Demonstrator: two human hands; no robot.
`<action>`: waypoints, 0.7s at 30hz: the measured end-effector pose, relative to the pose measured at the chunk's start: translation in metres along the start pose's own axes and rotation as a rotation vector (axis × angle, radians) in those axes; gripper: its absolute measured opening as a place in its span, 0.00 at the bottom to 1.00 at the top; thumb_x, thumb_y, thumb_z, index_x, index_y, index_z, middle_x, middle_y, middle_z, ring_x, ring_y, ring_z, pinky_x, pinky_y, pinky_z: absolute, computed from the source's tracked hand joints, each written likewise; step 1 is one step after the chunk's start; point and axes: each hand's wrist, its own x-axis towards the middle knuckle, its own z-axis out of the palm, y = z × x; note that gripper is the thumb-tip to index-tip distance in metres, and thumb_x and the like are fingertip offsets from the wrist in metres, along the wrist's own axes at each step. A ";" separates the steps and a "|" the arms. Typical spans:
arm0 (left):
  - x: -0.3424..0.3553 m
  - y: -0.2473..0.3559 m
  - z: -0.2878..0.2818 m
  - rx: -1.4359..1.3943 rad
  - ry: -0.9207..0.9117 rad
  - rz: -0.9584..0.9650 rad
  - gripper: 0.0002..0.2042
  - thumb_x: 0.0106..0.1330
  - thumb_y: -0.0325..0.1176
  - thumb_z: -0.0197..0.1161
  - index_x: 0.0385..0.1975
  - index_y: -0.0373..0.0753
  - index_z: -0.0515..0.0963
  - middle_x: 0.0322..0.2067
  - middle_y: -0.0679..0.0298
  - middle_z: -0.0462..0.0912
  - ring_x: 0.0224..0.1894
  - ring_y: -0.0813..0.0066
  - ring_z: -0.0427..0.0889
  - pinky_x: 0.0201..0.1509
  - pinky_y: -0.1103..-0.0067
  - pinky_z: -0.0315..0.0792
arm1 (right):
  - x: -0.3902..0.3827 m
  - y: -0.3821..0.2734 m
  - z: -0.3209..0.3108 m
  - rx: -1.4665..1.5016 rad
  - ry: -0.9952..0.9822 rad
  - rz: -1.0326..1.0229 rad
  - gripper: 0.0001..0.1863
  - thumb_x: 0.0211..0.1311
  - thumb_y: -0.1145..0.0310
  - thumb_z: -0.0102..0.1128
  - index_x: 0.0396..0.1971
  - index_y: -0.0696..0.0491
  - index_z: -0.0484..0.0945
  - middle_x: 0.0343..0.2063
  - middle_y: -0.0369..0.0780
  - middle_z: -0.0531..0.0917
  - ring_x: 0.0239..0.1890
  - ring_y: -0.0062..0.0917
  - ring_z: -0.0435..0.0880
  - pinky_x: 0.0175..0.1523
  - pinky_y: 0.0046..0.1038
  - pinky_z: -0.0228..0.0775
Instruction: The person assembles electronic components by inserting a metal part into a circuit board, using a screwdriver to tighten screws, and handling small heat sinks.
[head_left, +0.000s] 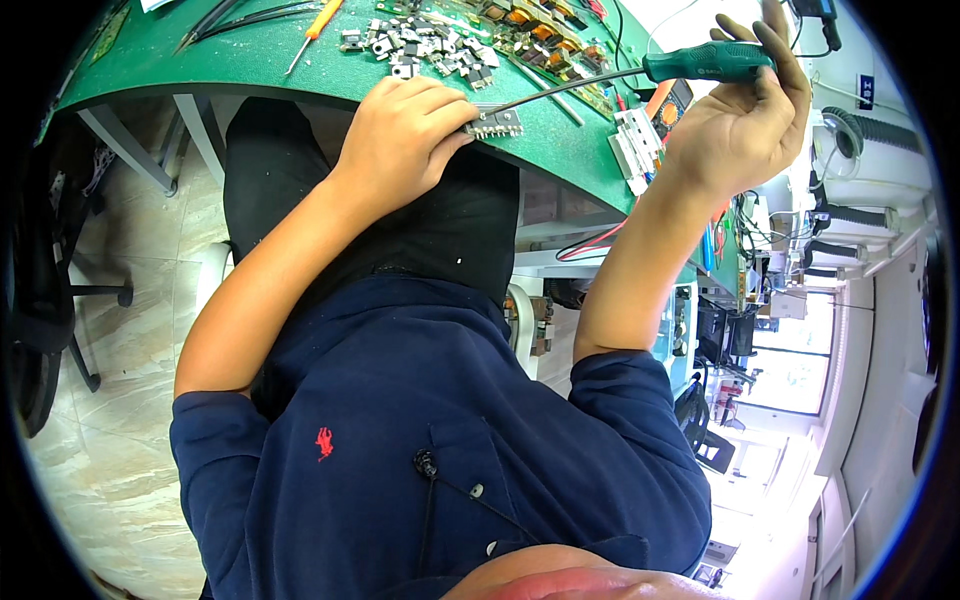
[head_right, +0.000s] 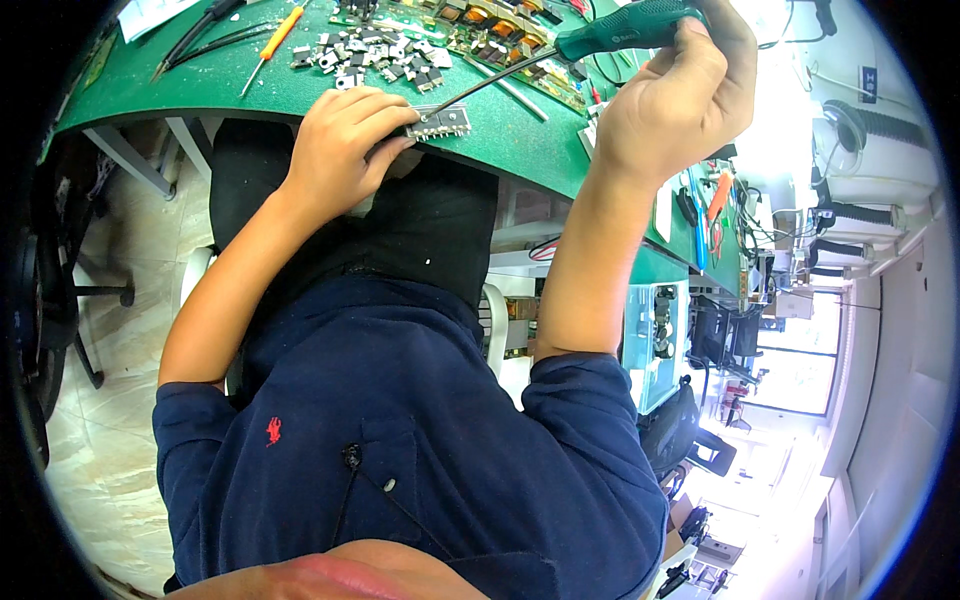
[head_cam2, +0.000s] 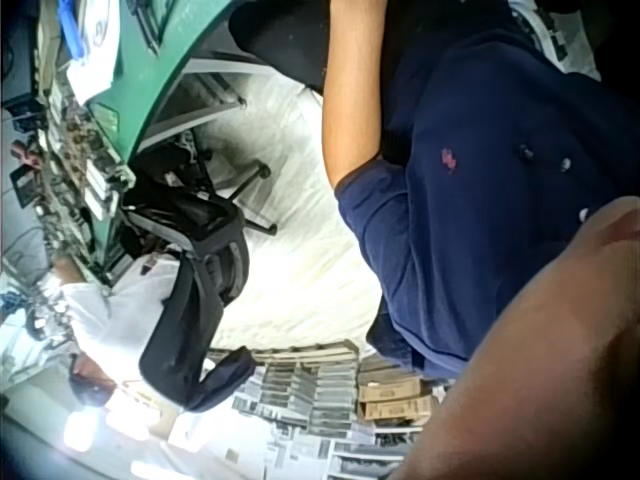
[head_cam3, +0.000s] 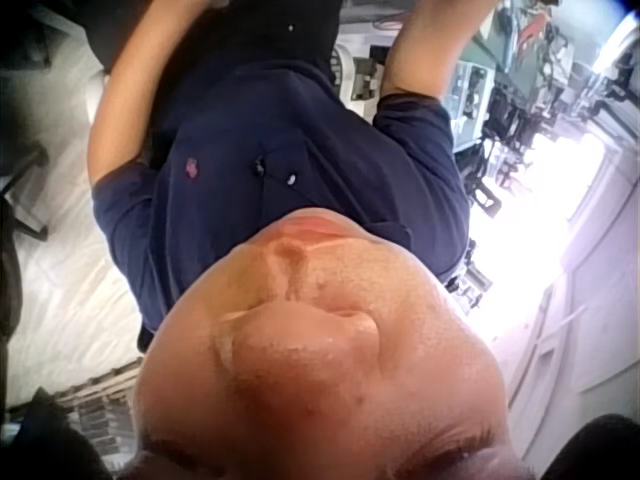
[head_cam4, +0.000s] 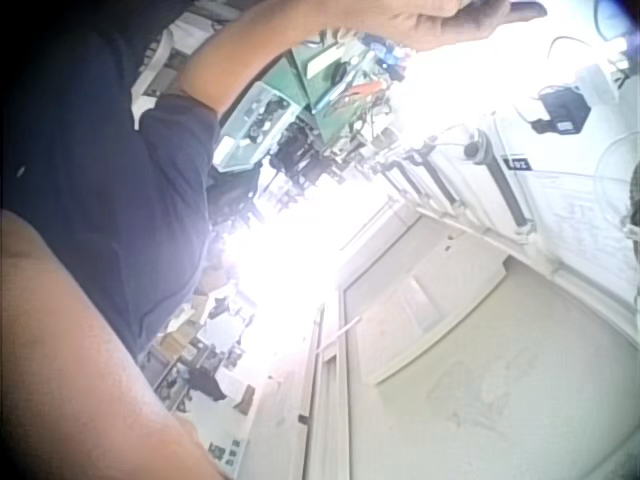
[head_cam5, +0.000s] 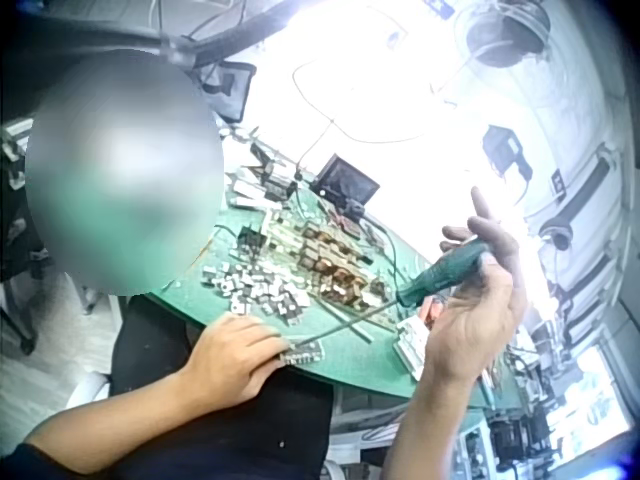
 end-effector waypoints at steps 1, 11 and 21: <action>0.000 0.000 0.000 0.000 0.001 0.003 0.14 0.55 0.29 0.73 0.42 0.40 0.83 0.42 0.62 0.87 0.48 0.60 0.84 0.52 0.68 0.73 | -0.001 0.005 0.002 -0.127 -0.017 -0.076 0.16 0.78 0.70 0.46 0.52 0.68 0.75 0.50 0.60 0.83 0.45 0.41 0.89 0.50 0.34 0.85; 0.001 0.001 -0.001 0.004 0.001 0.004 0.13 0.55 0.29 0.73 0.41 0.40 0.83 0.42 0.62 0.87 0.49 0.60 0.84 0.53 0.68 0.73 | 0.001 0.009 -0.001 -0.242 -0.031 -0.015 0.15 0.76 0.68 0.58 0.55 0.61 0.80 0.38 0.40 0.83 0.39 0.19 0.80 0.48 0.22 0.72; 0.002 0.001 -0.001 -0.002 0.009 0.014 0.13 0.55 0.28 0.73 0.41 0.39 0.83 0.41 0.61 0.87 0.48 0.60 0.84 0.52 0.68 0.74 | -0.008 -0.009 0.019 0.052 0.071 0.178 0.23 0.69 0.78 0.60 0.63 0.61 0.71 0.51 0.47 0.80 0.44 0.28 0.83 0.51 0.27 0.78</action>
